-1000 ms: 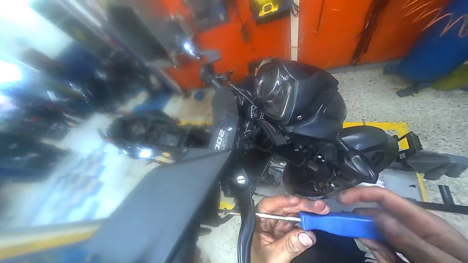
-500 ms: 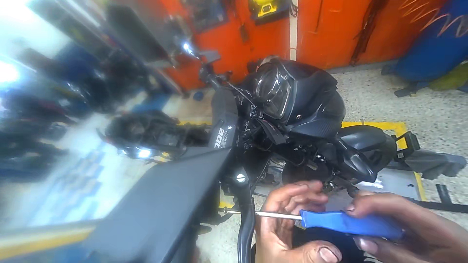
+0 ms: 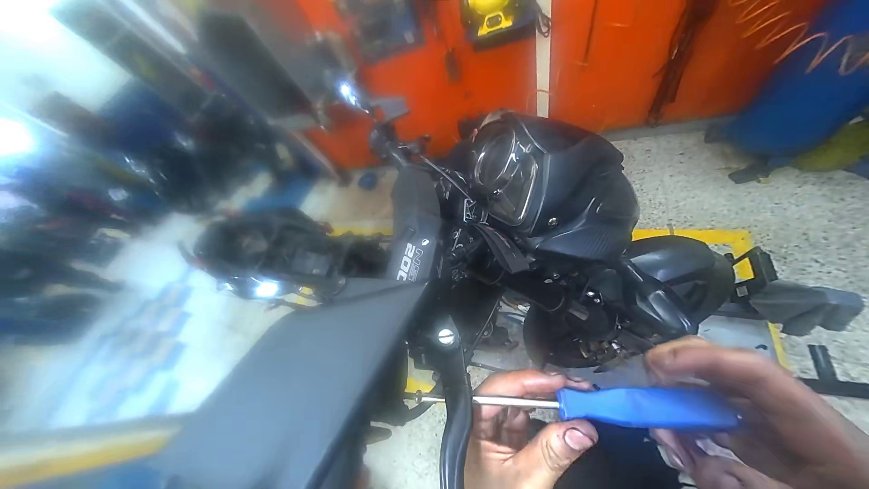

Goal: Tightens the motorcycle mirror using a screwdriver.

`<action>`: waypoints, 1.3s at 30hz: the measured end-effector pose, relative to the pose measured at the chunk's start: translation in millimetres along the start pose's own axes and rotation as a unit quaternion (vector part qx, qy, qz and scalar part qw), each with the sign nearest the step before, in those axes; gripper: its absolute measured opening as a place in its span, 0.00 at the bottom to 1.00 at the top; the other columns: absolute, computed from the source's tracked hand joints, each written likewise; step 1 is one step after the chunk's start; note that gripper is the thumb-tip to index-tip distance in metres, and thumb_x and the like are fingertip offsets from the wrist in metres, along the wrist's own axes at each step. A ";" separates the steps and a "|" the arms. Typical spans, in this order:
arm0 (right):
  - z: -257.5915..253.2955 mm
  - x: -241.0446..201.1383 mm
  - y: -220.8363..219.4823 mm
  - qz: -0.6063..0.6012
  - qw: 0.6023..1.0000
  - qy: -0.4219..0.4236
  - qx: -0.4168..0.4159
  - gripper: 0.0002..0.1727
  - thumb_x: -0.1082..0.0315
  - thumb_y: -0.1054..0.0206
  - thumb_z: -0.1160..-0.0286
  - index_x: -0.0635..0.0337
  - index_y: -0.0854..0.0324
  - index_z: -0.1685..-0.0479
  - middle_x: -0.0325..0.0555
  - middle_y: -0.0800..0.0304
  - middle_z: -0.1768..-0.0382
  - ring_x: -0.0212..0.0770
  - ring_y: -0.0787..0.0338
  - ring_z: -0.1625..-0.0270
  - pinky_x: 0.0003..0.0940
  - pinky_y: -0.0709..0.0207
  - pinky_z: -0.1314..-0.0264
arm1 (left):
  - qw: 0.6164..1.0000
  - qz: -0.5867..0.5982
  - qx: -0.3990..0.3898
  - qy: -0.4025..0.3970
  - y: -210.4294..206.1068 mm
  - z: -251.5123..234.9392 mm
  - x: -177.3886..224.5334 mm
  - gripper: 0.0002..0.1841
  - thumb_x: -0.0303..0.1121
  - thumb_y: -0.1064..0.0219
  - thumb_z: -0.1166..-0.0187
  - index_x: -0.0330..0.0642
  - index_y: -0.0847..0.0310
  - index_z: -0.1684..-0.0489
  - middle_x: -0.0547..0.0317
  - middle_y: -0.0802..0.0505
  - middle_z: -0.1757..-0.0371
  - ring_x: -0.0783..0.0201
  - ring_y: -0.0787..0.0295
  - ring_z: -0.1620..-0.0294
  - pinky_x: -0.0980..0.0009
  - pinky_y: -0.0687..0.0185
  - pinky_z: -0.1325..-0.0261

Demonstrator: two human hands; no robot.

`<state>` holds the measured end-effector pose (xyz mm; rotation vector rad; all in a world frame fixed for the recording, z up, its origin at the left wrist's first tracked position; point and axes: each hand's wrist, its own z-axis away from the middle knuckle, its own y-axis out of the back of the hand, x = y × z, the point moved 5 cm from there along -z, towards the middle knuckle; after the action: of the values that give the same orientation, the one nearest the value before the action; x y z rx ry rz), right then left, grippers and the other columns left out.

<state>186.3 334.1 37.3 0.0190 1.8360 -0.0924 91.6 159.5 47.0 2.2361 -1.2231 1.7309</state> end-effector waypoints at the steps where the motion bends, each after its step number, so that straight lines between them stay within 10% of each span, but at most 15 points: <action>1: 1.7 0.3 -0.3 -0.005 0.999 -0.030 0.010 0.26 0.52 0.35 0.15 0.39 0.34 0.20 0.33 0.13 0.45 0.26 0.11 0.61 0.23 0.14 0.64 | 0.999 0.035 -0.011 0.004 0.1 -0.1 0.4 0.18 0.21 0.27 0.26 0.40 0.15 0.37 0.47 0.04 0.44 0.57 0.07 0.38 0.65 0.14 0.30; 3: 2.1 -1.2 -2.8 -0.020 0.997 -0.063 0.035 0.22 0.50 0.42 0.10 0.41 0.29 0.23 0.29 0.10 0.57 0.21 0.17 0.72 0.18 0.24 0.76 | 0.996 0.081 -0.038 0.016 -0.2 1.4 -2.5 0.26 0.18 0.29 0.25 0.44 0.22 0.27 0.45 0.06 0.37 0.52 0.10 0.32 0.60 0.19 0.24; 5: -0.5 -5.9 -1.9 0.012 0.999 -0.022 0.032 0.15 0.57 0.40 0.10 0.43 0.20 0.31 0.25 0.11 0.51 0.15 0.17 0.64 0.13 0.22 0.65 | 0.997 0.058 -0.050 0.021 -1.1 1.5 -6.3 0.32 0.23 0.26 0.27 0.51 0.30 0.21 0.47 0.09 0.32 0.52 0.12 0.30 0.61 0.20 0.24; 9: -5.0 -7.2 0.8 0.066 0.995 0.073 -0.014 0.12 0.72 0.30 0.25 0.48 0.18 0.46 0.39 0.23 0.47 0.26 0.19 0.46 0.19 0.20 0.47 | 0.999 -0.029 0.045 -0.009 -4.6 1.4 -4.4 0.20 0.29 0.18 0.34 0.43 0.15 0.43 0.55 0.04 0.52 0.69 0.05 0.50 0.74 0.09 0.45; 12: -3.3 -2.8 0.9 0.028 1.000 0.001 -0.013 0.25 0.55 0.34 0.15 0.40 0.33 0.22 0.35 0.15 0.45 0.28 0.12 0.56 0.24 0.14 0.59 | 0.999 0.033 0.004 -0.016 -3.5 -0.4 -2.0 0.20 0.18 0.24 0.31 0.41 0.16 0.40 0.49 0.04 0.47 0.60 0.06 0.41 0.67 0.12 0.35; 15: -3.1 0.3 -1.7 -0.008 0.998 -0.058 -0.010 0.18 0.54 0.43 0.09 0.46 0.23 0.28 0.32 0.11 0.60 0.22 0.18 0.72 0.19 0.23 0.75 | 0.995 0.092 -0.041 0.007 -3.7 -0.4 -6.1 0.35 0.13 0.30 0.29 0.57 0.31 0.24 0.52 0.08 0.34 0.53 0.11 0.31 0.61 0.19 0.25; 17: -4.9 -3.3 0.2 0.048 0.999 0.005 -0.020 0.11 0.63 0.36 0.12 0.48 0.17 0.37 0.35 0.13 0.49 0.19 0.16 0.58 0.16 0.19 0.59 | 0.996 0.066 -0.057 0.017 -2.8 -2.8 -9.5 0.39 0.21 0.24 0.31 0.62 0.34 0.20 0.53 0.14 0.27 0.52 0.14 0.29 0.57 0.16 0.28; 19: -5.8 -7.1 2.0 0.075 0.996 0.047 -0.020 0.12 0.70 0.28 0.23 0.46 0.12 0.45 0.39 0.22 0.43 0.24 0.18 0.45 0.19 0.19 0.46 | 0.999 0.031 -0.009 0.027 -2.1 -3.0 -9.4 0.28 0.28 0.19 0.33 0.52 0.22 0.31 0.55 0.07 0.40 0.61 0.07 0.42 0.65 0.09 0.40; 21: -5.4 -6.2 2.5 0.066 0.997 0.045 -0.009 0.21 0.65 0.24 0.26 0.41 0.18 0.35 0.37 0.22 0.39 0.26 0.16 0.43 0.22 0.15 0.45 | 1.000 0.005 0.019 0.020 -2.5 -1.4 -4.0 0.17 0.26 0.21 0.30 0.43 0.16 0.45 0.54 0.05 0.50 0.68 0.05 0.52 0.74 0.07 0.51; 25: -3.2 0.5 5.0 -0.046 0.995 -0.090 -0.007 0.22 0.52 0.37 0.13 0.45 0.26 0.24 0.34 0.09 0.52 0.26 0.14 0.70 0.22 0.19 0.74 | 0.997 0.077 -0.022 0.002 -3.8 -3.0 -1.0 0.23 0.15 0.28 0.29 0.44 0.20 0.36 0.46 0.05 0.41 0.53 0.09 0.34 0.61 0.16 0.27; 30: -6.3 -2.3 4.6 -0.026 1.000 0.002 -0.018 0.19 0.68 0.34 0.16 0.40 0.19 0.29 0.30 0.14 0.42 0.21 0.13 0.55 0.18 0.15 0.55 | 0.960 0.276 0.050 0.000 14.1 6.9 -4.2 0.18 0.32 0.33 0.19 0.43 0.14 0.32 0.49 0.10 0.31 0.51 0.16 0.26 0.54 0.24 0.21; 34: -5.6 -0.4 1.5 -0.045 0.998 0.035 -0.022 0.18 0.69 0.29 0.21 0.44 0.16 0.34 0.36 0.20 0.41 0.27 0.13 0.46 0.22 0.12 0.48 | 0.898 0.392 0.186 0.063 10.5 24.1 -4.9 0.20 0.45 0.41 0.17 0.45 0.09 0.41 0.54 0.07 0.40 0.59 0.08 0.44 0.64 0.15 0.40; 39: 3.6 -3.5 -6.6 -0.057 0.996 -0.052 0.042 0.24 0.54 0.43 0.09 0.37 0.31 0.16 0.32 0.11 0.51 0.26 0.13 0.68 0.22 0.17 0.71 | 0.882 0.403 0.235 0.065 17.6 32.1 15.9 0.21 0.54 0.35 0.20 0.47 0.09 0.48 0.63 0.09 0.72 0.69 0.13 0.75 0.74 0.17 0.66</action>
<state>190.3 327.4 40.1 -0.0308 1.7277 -0.2462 107.1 123.1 41.5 1.8446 -2.0816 2.6536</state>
